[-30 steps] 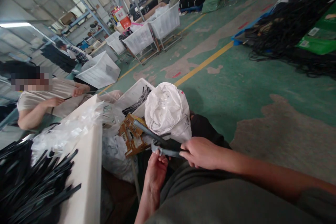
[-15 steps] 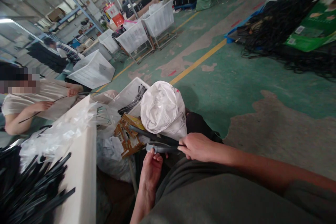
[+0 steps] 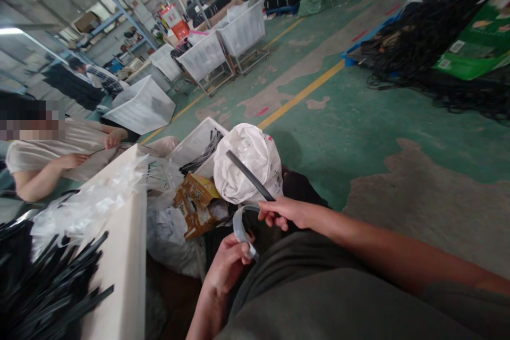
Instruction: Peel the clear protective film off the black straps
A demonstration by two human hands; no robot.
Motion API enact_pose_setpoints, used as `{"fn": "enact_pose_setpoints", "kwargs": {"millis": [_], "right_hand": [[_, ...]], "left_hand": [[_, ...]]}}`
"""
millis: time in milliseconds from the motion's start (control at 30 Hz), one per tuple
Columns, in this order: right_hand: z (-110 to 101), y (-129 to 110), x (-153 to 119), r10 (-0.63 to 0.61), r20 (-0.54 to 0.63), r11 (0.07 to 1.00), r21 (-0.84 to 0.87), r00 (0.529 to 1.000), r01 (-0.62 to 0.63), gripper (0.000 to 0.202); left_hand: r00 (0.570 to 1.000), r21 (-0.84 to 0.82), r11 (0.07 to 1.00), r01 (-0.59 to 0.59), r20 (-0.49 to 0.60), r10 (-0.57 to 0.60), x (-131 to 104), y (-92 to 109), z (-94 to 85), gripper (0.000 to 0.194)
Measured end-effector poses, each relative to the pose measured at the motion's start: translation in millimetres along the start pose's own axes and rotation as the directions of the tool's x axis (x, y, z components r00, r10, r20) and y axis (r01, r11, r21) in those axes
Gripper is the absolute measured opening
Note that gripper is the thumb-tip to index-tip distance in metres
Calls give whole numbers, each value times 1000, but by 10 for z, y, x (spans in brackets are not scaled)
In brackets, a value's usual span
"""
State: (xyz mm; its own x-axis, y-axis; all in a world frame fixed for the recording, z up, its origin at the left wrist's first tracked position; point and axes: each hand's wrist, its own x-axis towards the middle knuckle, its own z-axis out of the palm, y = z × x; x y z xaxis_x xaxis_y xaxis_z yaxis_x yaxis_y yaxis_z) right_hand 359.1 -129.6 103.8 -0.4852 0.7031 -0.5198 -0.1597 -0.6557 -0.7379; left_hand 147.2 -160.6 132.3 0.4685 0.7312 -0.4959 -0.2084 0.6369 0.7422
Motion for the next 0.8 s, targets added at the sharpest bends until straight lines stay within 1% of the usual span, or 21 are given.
{"fn": "enact_pose_setpoints", "kwargs": {"millis": [67,100,167,200,233,267,333,400,500,567,633,700,800], "right_hand": [[21,25,93,48,63,998,44,997,-50,61],[53,30,140,49,84,995,80,995,-56,62],[117,22,229,12,85,984,176,996,-27,58],[132,12,267,-20,64,976,220,998,5,54],[128,-2,299,-57,28,966,254,998,48,49],[102,-20,323,-94,-14,957,276,995,94,46],[-3,-66,340,-174,-113,939,280,978,199,44],[-141,-123,317,-246,-217,912,280,945,302,45],[-291,-221,238,-307,-315,871,287,898,398,47],[-311,-278,184,-330,-342,853,291,880,433,46],[-278,-310,145,-353,-351,845,279,867,457,44],[-223,-317,119,-376,-354,841,257,856,476,43],[-152,-306,87,-408,-359,835,225,839,502,41]], "left_hand": [[990,216,976,8,137,-38,-33,119,58,20],[979,312,950,-22,200,-43,-41,173,106,19],[952,458,880,-125,306,-24,-54,255,202,18],[940,506,846,-166,340,-19,-60,274,233,18],[936,535,825,-180,351,-23,-67,276,241,19],[941,542,824,-168,338,-30,-75,259,221,20],[964,493,864,-102,263,-36,-89,175,94,26],[986,424,903,-66,166,-5,-105,61,-116,30],[997,413,908,-70,53,53,-155,-65,-422,35],[992,386,918,-89,-47,116,-209,-80,-529,36],[961,303,940,-156,-175,215,-259,-48,-552,36],[907,191,945,-264,-283,311,-281,2,-530,38],[844,77,915,-395,-361,395,-254,35,-492,38]]}}
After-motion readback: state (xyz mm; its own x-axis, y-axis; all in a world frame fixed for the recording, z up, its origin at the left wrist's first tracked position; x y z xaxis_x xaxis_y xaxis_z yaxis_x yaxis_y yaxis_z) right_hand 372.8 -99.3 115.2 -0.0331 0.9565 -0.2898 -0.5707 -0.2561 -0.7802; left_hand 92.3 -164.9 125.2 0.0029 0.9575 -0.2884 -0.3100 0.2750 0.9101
